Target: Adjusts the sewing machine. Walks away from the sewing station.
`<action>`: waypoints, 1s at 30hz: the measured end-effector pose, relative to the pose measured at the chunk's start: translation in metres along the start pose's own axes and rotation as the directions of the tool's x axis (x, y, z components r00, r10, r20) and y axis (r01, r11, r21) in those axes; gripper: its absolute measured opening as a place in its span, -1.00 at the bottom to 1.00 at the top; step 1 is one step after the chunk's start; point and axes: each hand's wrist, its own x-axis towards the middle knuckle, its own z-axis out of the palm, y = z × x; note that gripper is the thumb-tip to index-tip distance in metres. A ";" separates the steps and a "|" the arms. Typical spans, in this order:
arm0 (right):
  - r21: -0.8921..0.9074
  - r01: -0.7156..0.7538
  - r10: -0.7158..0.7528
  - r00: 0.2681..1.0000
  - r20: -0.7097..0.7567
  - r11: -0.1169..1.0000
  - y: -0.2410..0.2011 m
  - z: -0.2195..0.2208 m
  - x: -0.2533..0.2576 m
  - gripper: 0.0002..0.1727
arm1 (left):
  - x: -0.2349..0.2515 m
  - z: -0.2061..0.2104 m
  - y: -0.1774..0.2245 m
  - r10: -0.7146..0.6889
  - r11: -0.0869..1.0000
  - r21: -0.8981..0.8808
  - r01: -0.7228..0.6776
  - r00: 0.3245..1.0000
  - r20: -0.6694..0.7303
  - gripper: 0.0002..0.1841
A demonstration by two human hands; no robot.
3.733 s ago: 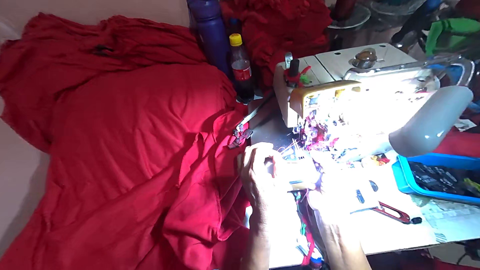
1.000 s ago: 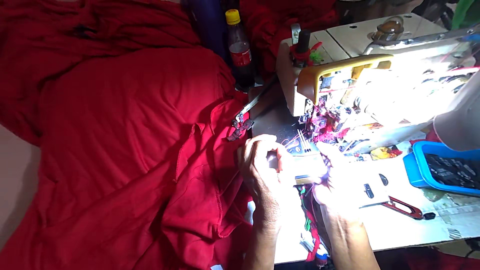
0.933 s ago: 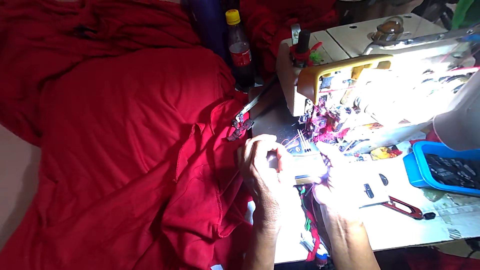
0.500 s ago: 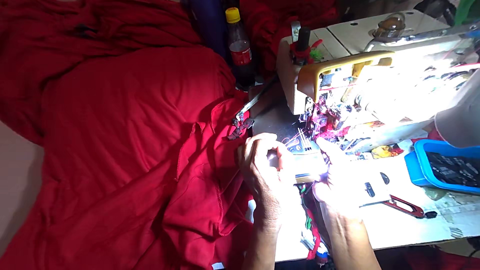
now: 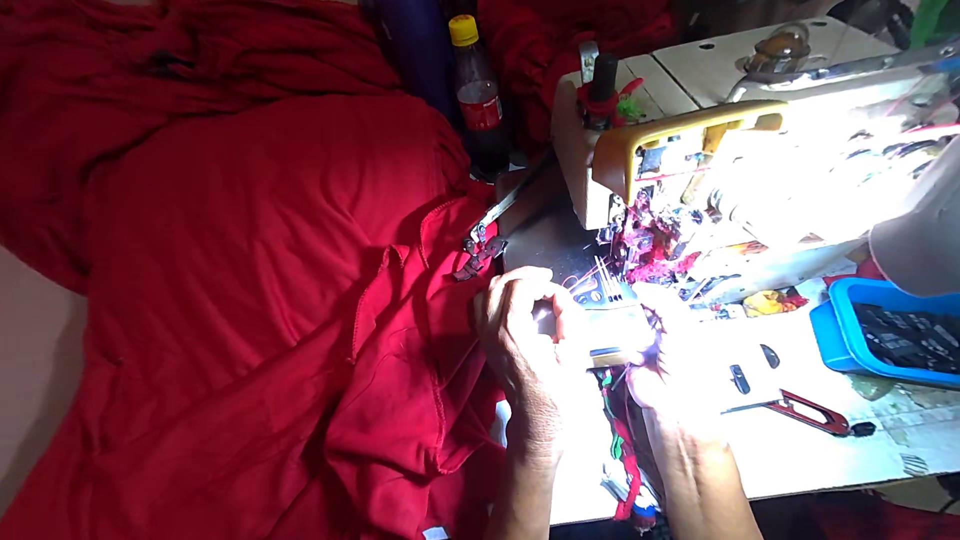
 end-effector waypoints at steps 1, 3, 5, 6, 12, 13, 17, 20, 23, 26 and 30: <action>-0.016 0.009 -0.008 1.000 0.004 1.000 0.002 -0.002 0.000 -0.66 | 0.000 0.000 0.000 0.000 1.000 -0.005 0.000 1.000 0.004 -0.91; -0.024 0.008 -0.007 1.000 0.008 1.000 0.003 -0.003 0.000 -0.66 | 0.000 -0.001 0.000 0.001 1.000 -0.006 -0.001 1.000 0.009 -0.91; -0.001 -0.012 0.012 1.000 -0.010 1.000 0.000 0.001 0.001 -0.61 | 0.000 -0.001 0.001 -0.002 1.000 -0.004 0.002 1.000 0.014 -0.91; 0.008 -0.016 0.016 1.000 -0.016 1.000 -0.001 0.002 0.001 -0.59 | 0.000 -0.001 0.000 -0.004 1.000 -0.005 0.004 1.000 0.017 -0.91; 0.006 0.015 -0.015 1.000 -0.025 1.000 0.001 0.002 0.002 -0.64 | 0.000 0.000 -0.001 0.001 1.000 0.002 -0.001 1.000 0.006 -0.91; 0.008 0.016 -0.016 1.000 -0.026 1.000 0.001 0.002 0.002 -0.64 | 0.000 0.000 -0.001 0.001 1.000 0.001 -0.001 1.000 0.006 -0.91; 0.005 0.014 -0.014 1.000 -0.028 1.000 0.000 0.003 0.002 -0.61 | 0.000 -0.001 -0.001 -0.009 1.000 -0.002 0.009 1.000 0.015 -0.89; 0.010 0.026 -0.026 0.999 -0.042 1.000 0.001 0.004 0.002 -0.61 | 0.000 -0.001 0.000 -0.009 1.000 0.009 0.009 1.000 0.015 -0.90; 0.011 0.034 -0.033 0.998 -0.045 0.999 0.001 0.004 0.002 -0.63 | 0.000 -0.001 0.000 -0.004 1.000 0.003 0.004 1.000 0.006 -0.91; -0.001 0.040 -0.040 0.999 -0.033 0.999 0.001 0.004 0.001 -0.59 | -0.001 0.000 -0.001 -0.003 1.000 -0.010 0.003 1.000 0.009 -0.90; 0.006 0.029 -0.029 0.999 -0.019 1.000 0.001 0.003 0.001 -0.61 | -0.001 -0.001 0.000 -0.012 1.000 -0.027 0.012 1.000 0.010 -0.90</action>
